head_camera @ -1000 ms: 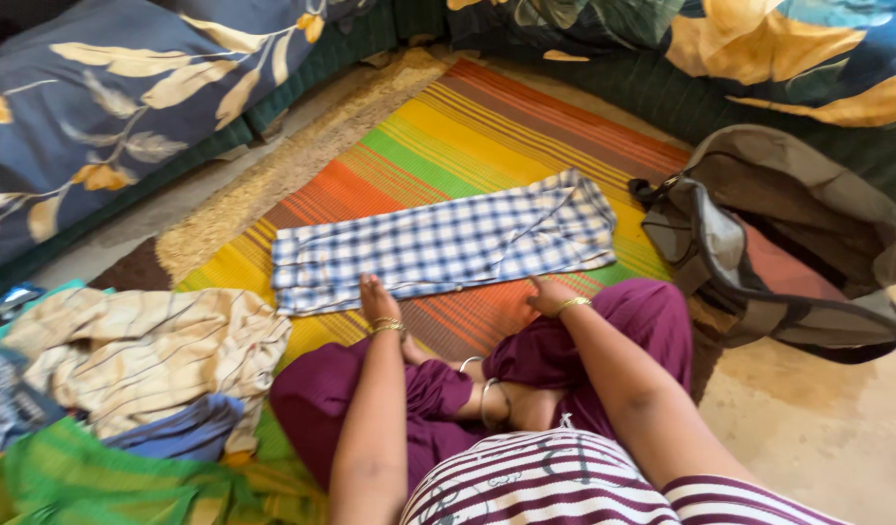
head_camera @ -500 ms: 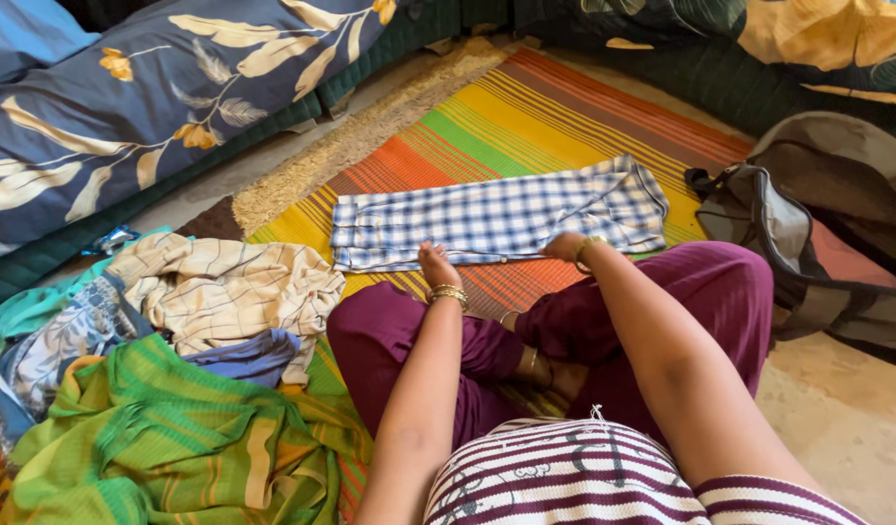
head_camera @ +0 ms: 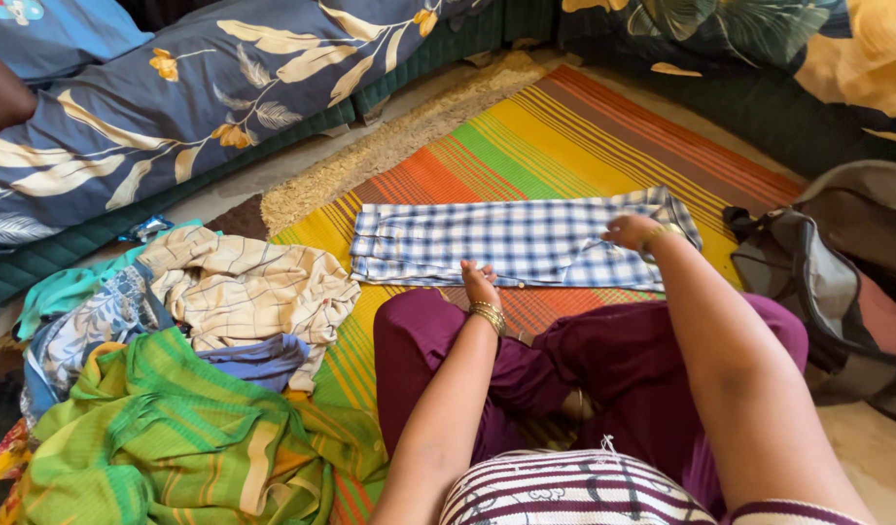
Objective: The person folds a plaid shirt by smoothing it on a mat, folding the sleeves and sides inward, and then folding it into a compact rectangle.
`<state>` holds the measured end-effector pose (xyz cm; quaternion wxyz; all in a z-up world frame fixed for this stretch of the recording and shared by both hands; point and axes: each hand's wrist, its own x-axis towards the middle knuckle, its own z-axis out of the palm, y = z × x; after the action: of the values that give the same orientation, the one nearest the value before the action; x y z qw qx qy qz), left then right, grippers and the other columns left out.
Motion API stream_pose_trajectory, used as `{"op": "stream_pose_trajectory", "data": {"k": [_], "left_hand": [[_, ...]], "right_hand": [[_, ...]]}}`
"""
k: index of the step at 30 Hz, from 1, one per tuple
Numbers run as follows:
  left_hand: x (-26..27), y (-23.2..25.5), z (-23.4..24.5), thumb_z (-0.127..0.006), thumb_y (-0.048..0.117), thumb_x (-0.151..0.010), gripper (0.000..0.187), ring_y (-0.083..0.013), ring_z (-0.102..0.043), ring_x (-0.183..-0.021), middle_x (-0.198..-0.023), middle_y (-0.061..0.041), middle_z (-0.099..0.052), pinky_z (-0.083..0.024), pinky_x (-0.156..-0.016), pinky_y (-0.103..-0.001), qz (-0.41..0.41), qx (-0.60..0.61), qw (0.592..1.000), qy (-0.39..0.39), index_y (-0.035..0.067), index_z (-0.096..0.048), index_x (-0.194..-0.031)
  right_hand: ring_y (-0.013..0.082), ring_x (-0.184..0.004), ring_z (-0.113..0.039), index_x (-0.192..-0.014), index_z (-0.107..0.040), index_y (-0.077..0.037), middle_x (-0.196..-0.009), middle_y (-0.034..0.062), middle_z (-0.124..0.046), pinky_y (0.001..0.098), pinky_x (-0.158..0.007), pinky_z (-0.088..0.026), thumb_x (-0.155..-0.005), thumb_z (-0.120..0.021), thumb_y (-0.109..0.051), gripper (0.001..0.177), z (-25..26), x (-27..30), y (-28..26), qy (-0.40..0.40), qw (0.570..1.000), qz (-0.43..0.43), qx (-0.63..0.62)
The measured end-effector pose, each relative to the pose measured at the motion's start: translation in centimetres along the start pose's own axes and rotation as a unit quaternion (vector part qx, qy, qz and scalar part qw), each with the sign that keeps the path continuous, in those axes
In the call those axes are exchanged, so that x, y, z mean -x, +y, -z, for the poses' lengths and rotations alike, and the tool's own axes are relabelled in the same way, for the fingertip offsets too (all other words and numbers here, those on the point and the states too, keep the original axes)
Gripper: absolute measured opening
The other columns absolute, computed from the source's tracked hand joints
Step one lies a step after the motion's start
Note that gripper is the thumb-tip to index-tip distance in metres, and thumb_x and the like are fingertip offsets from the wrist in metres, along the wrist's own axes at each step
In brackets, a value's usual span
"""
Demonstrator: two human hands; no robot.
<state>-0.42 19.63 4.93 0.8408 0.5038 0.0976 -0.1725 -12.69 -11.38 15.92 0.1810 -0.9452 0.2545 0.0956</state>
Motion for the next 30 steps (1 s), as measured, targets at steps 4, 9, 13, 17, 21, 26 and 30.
{"op": "stream_pose_trajectory", "data": {"k": [4, 9, 13, 17, 21, 26, 30], "left_hand": [[-1.4, -1.5, 0.0, -0.034, 0.068, -0.094, 0.073, -0.0254, -0.063, -0.093, -0.113, -0.01, -0.064, -0.048, -0.066, -0.043, 0.079, 0.002, 0.996, 0.033, 0.015, -0.04, -0.144], [-3.8, -3.6, 1.1, -0.034, 0.073, -0.094, 0.079, -0.03, -0.063, -0.095, -0.111, -0.012, -0.059, -0.051, -0.064, -0.045, 0.163, -0.037, 0.981, 0.094, 0.01, -0.046, -0.139], [-5.6, -5.2, 0.8, -0.034, 0.078, -0.093, 0.084, -0.0337, -0.063, -0.096, -0.11, -0.015, -0.056, -0.053, -0.061, -0.048, 0.227, -0.127, 0.958, 0.118, 0.006, -0.05, -0.135], [-6.5, -5.7, 2.2, -0.041, 0.072, -0.097, 0.082, -0.0312, -0.063, -0.09, -0.112, -0.014, -0.067, -0.048, -0.062, -0.047, 0.228, -0.225, 0.938, 0.132, 0.0, -0.063, -0.13], [-6.7, -4.5, 3.0, -0.05, 0.054, -0.095, 0.057, -0.0261, -0.067, -0.098, -0.115, -0.009, -0.068, -0.049, -0.064, -0.044, 0.223, -0.094, 0.958, 0.153, 0.013, -0.054, -0.135], [-7.7, -3.1, 3.8, -0.052, 0.051, -0.099, 0.067, -0.0372, -0.071, -0.103, -0.124, -0.022, -0.064, -0.058, -0.081, -0.051, 0.154, -0.156, 0.946, 0.24, -0.001, -0.047, -0.141], [-8.5, -2.5, 3.6, -0.058, 0.054, -0.097, 0.081, -0.0383, -0.066, -0.112, -0.132, -0.028, -0.059, -0.056, -0.094, -0.045, 0.117, -0.235, 0.908, 0.326, -0.002, -0.034, -0.15]], "right_hand": [[0.0293, -0.136, -0.059, -0.132, -0.073, -0.02, -0.144, 0.006, -0.065, 0.0412, -0.116, -0.044, -0.094, -0.052, -0.062, 0.061, -3.1, 0.3, 4.5, -0.112, 0.972, -0.023, 0.206], [0.0319, -0.134, -0.057, -0.128, -0.074, -0.013, -0.144, 0.0106, -0.062, 0.0411, -0.113, -0.044, -0.096, -0.051, -0.062, 0.062, -3.3, -1.8, 8.6, -0.029, 0.987, -0.069, 0.14], [0.0353, -0.142, -0.047, -0.14, -0.064, -0.012, -0.153, 0.0132, -0.054, 0.0486, -0.116, -0.039, -0.088, -0.065, -0.05, 0.065, -1.5, -4.2, 12.6, 0.155, 0.944, -0.268, -0.111], [0.0402, -0.144, -0.035, -0.142, -0.057, -0.012, -0.157, 0.0135, -0.041, 0.0562, -0.112, -0.035, -0.084, -0.066, -0.039, 0.064, -1.7, -6.2, 13.4, 0.335, 0.787, -0.486, -0.18], [0.041, -0.137, -0.041, -0.138, -0.058, -0.009, -0.149, 0.0167, -0.047, 0.0547, -0.108, -0.039, -0.083, -0.067, -0.033, 0.061, -3.7, -6.7, 13.4, 0.36, 0.682, -0.581, -0.26], [0.0421, -0.128, -0.049, -0.134, -0.059, -0.005, -0.14, 0.0207, -0.054, 0.0528, -0.103, -0.043, -0.082, -0.068, -0.026, 0.057, -7.7, -8.3, 17.2, 0.245, 0.724, -0.571, -0.299], [0.0429, -0.12, -0.056, -0.131, -0.06, -0.002, -0.132, 0.0239, -0.059, 0.0513, -0.099, -0.046, -0.081, -0.068, -0.02, 0.054, -8.7, -9.6, 19.8, 0.197, 0.773, -0.519, -0.306]]}}
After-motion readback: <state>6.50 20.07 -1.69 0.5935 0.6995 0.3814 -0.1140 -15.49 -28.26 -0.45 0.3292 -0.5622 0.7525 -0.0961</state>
